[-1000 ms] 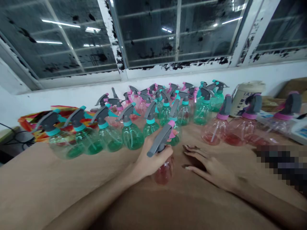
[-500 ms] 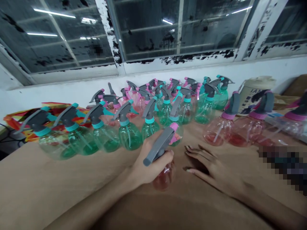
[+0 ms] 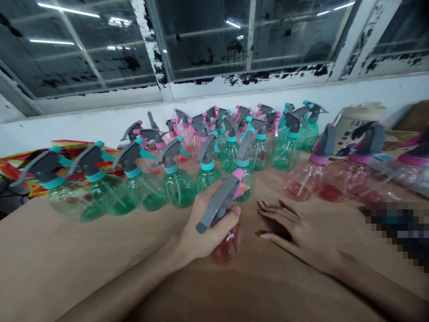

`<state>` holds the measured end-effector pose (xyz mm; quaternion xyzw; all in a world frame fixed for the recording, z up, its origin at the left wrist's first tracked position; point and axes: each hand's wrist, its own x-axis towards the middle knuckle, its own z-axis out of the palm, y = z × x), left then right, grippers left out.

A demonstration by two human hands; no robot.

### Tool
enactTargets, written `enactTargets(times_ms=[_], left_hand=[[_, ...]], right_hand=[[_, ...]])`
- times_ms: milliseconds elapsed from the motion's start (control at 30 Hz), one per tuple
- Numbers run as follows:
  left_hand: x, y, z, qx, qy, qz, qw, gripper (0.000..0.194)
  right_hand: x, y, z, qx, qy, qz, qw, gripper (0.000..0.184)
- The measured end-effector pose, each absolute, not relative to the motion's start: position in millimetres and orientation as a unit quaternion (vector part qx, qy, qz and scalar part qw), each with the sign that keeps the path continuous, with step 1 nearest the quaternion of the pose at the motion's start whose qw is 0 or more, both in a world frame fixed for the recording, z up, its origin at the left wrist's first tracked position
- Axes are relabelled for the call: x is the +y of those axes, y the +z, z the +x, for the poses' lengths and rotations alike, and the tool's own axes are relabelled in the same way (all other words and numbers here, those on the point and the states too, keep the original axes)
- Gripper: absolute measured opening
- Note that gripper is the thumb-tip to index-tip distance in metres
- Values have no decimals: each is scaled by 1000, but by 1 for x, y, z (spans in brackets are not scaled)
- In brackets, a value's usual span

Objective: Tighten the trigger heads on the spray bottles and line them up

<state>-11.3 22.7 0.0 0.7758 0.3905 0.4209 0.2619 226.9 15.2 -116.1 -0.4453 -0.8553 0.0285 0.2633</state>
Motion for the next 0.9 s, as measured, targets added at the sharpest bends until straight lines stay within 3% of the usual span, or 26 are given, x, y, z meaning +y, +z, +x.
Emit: enactTargets(times_ms=[400,733,900], left_hand=[[20,-3,-10,398,424,777,241,27],[23,-4,-9,410,423,767,255,11],[22,-1,-10,390,416,774,274,22]], right_hand=[[14,-115,228,-854,34,-446,266,50],[14,-116,230,-855,59,-450,251,51],[14,-115,229,-853,54,-451,256,51]])
